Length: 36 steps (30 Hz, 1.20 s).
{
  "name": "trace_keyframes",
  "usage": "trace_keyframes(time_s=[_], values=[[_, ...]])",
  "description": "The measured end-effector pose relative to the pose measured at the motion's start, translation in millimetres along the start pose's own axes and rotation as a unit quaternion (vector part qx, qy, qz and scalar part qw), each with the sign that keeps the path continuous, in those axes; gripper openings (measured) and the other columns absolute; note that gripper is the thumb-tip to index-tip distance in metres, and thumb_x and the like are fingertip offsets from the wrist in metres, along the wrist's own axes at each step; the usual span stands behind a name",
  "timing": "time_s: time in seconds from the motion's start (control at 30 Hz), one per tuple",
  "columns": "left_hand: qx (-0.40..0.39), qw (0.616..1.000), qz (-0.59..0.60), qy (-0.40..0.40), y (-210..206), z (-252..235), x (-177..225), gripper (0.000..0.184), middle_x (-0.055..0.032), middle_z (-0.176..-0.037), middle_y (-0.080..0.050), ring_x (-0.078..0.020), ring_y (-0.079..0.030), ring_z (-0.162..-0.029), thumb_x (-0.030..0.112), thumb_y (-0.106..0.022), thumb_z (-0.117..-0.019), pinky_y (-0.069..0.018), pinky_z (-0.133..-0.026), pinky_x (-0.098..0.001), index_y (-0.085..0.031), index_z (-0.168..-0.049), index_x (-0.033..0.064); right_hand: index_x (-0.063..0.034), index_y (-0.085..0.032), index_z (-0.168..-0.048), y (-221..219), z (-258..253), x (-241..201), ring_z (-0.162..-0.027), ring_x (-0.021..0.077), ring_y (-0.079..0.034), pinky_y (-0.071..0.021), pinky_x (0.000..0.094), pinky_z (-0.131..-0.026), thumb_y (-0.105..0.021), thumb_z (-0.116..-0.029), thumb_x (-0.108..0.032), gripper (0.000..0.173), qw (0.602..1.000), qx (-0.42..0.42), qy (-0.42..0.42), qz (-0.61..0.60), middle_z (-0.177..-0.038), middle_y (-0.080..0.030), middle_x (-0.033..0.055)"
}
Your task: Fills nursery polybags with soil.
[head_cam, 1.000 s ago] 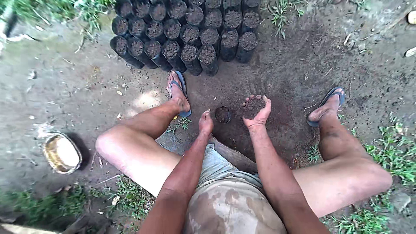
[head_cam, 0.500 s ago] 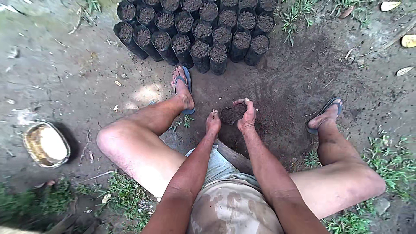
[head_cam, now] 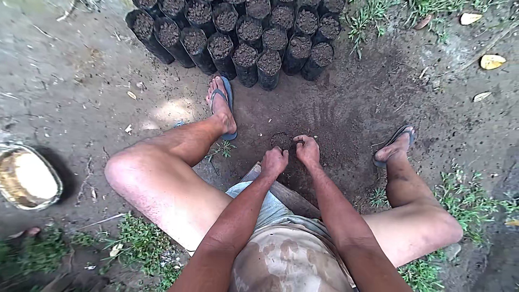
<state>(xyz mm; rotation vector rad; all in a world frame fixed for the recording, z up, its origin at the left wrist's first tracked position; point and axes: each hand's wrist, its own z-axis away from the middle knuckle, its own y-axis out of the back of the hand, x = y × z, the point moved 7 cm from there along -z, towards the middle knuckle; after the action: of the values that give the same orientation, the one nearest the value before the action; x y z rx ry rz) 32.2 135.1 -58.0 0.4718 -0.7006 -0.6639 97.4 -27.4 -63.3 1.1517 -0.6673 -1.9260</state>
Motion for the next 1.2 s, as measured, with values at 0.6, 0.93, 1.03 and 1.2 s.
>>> trace_keyframes(time_s=[0.6, 0.93, 1.03, 1.2], values=[[0.111, 0.979, 0.110, -0.131, 1, -1, 6, 0.032, -0.0065, -0.099, -0.077, -0.0219, -0.074, -0.092, 0.029, -0.047, -0.1060, -0.0597, -0.087, -0.0519, -0.074, -0.117, 0.0157, -0.0253, -0.068, -0.123, 18, -2, 3, -0.105, 0.0286, -0.071, -0.0561, 0.0606, -0.085, -0.062, -0.0956, -0.048, 0.036, 0.999, -0.038, -0.039, 0.004, -0.113, -0.074, 0.0040], [-0.013, 0.993, -0.097, -0.060, 16, -58, -24, 0.042, -0.0193, -0.108, -0.072, -0.0374, -0.070, -0.106, 0.042, -0.044, -0.1086, -0.0547, -0.088, -0.0639, -0.070, -0.106, 0.0082, -0.0157, -0.074, -0.113, -15, -8, -10, -0.115, 0.0358, -0.068, -0.0537, 0.0646, -0.089, -0.047, -0.1026, -0.043, 0.040, 0.968, -0.172, -0.025, 0.184, -0.121, -0.072, 0.0147], [0.029, 0.992, -0.082, -0.092, 42, -35, -9, 0.038, -0.0155, -0.094, -0.071, -0.0346, -0.071, -0.093, 0.039, -0.047, -0.1067, -0.0556, -0.078, -0.0623, -0.068, -0.096, 0.0099, -0.0155, -0.072, -0.102, 9, 9, -20, -0.107, 0.0344, -0.070, -0.0545, 0.0626, -0.081, -0.044, -0.1023, -0.043, 0.039, 0.981, -0.122, -0.003, 0.149, -0.109, -0.074, 0.0131], [0.084, 0.989, -0.086, -0.084, 64, -4, 8, 0.037, -0.0123, -0.086, -0.069, -0.0330, -0.070, -0.086, 0.040, -0.048, -0.1027, -0.0539, -0.070, -0.0594, -0.064, -0.087, 0.0111, -0.0132, -0.066, -0.089, 18, 41, -21, -0.093, 0.0336, -0.071, -0.0530, 0.0596, -0.071, -0.043, -0.1018, -0.042, 0.039, 0.992, -0.079, -0.014, 0.100, -0.092, -0.072, 0.0126]])
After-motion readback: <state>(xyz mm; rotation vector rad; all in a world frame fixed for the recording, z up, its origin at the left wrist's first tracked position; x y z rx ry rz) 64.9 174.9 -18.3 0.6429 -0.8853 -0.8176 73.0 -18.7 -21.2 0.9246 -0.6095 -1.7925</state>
